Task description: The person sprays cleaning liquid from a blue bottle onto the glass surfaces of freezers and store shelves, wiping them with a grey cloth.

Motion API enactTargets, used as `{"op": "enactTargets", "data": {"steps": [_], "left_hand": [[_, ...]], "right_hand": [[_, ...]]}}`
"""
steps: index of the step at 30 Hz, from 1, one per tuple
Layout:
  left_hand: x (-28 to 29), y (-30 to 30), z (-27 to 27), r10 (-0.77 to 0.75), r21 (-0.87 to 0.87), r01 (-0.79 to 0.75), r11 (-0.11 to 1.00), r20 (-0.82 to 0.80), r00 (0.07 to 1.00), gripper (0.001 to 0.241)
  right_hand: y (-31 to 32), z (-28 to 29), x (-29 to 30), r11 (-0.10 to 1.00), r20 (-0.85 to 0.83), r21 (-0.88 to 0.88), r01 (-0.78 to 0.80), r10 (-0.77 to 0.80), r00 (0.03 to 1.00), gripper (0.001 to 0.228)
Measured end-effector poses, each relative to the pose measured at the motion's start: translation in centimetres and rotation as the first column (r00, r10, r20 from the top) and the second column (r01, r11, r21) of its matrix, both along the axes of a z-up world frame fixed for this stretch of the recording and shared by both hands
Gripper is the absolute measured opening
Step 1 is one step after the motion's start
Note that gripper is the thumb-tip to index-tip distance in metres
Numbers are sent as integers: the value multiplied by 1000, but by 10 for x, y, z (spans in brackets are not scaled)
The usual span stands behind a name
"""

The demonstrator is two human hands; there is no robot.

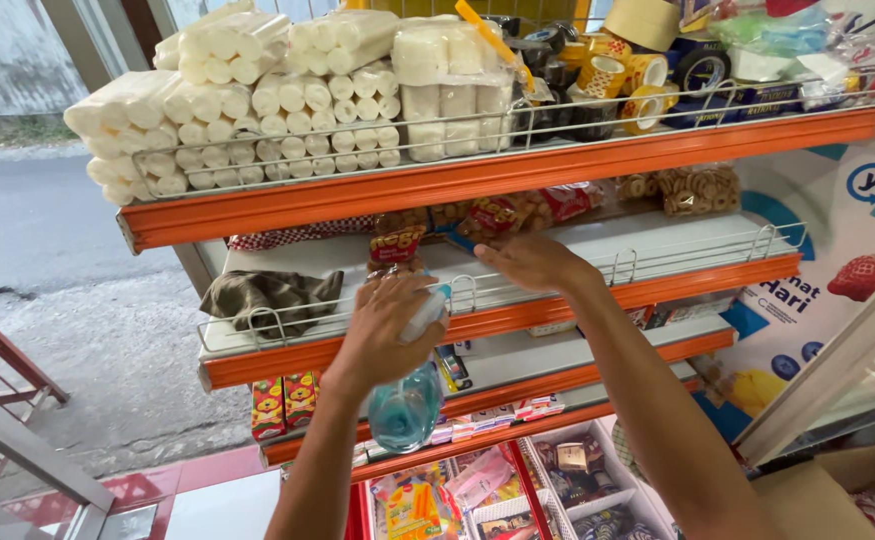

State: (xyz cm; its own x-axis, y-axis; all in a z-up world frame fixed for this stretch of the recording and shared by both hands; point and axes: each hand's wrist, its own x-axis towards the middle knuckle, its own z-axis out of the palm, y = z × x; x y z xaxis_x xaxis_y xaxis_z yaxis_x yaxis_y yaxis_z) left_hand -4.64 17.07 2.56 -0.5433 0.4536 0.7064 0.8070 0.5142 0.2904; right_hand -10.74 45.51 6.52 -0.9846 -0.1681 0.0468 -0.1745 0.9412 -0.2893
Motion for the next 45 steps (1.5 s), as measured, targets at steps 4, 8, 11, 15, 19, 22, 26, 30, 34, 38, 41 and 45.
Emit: {"op": "enactTargets", "data": {"steps": [4, 8, 11, 15, 19, 22, 26, 30, 34, 38, 41, 45], "left_hand": [[-10, -11, 13, -35, -16, 36, 999, 70, 997, 48], [-6, -10, 37, 148, -220, -58, 974, 416, 897, 51], [-2, -7, 54, 260, -311, -102, 945, 522, 812, 58], [-3, -5, 62, 324, -326, -150, 933, 583, 745, 65], [-11, -10, 43, 187, -323, -35, 946, 454, 871, 56], [-7, -21, 25, 39, -240, 24, 971, 258, 965, 51], [13, -44, 18, -42, 28, 40, 999, 110, 993, 53], [25, -62, 18, 61, 25, -66, 997, 183, 981, 42], [36, -86, 6, 59, 163, -57, 985, -9, 998, 29], [51, -115, -10, 71, 383, -55, 922, -26, 997, 18], [54, -128, -22, 272, 368, -221, 903, -92, 958, 18], [53, -145, -31, 303, 371, -249, 895, -93, 949, 18]], "right_hand": [[-6, 6, 5, 997, 7, 45, -60, 60, 998, 83], [-7, 11, -7, 996, 106, 72, -51, 43, 993, 86], [-10, 6, -16, 995, 67, 16, -96, 95, 993, 77], [-23, 1, -20, 978, -239, 63, -197, 206, 949, 81], [-56, 4, -5, 943, -267, -106, -315, 278, 923, 81], [-76, 14, 6, 881, 43, -296, -369, 398, 916, 84], [-96, 24, 14, 956, 198, -149, -252, 279, 940, 92], [-108, 28, 7, 991, 312, -45, -129, 137, 940, 92], [-124, 24, 1, 960, 113, -18, -280, 280, 953, 87], [-157, 15, 16, 911, -197, -13, -412, 402, 894, 64], [-191, 16, 11, 811, -105, -187, -554, 545, 832, 54], [-227, 18, -17, 814, 89, -233, -533, 563, 821, 47]]}}
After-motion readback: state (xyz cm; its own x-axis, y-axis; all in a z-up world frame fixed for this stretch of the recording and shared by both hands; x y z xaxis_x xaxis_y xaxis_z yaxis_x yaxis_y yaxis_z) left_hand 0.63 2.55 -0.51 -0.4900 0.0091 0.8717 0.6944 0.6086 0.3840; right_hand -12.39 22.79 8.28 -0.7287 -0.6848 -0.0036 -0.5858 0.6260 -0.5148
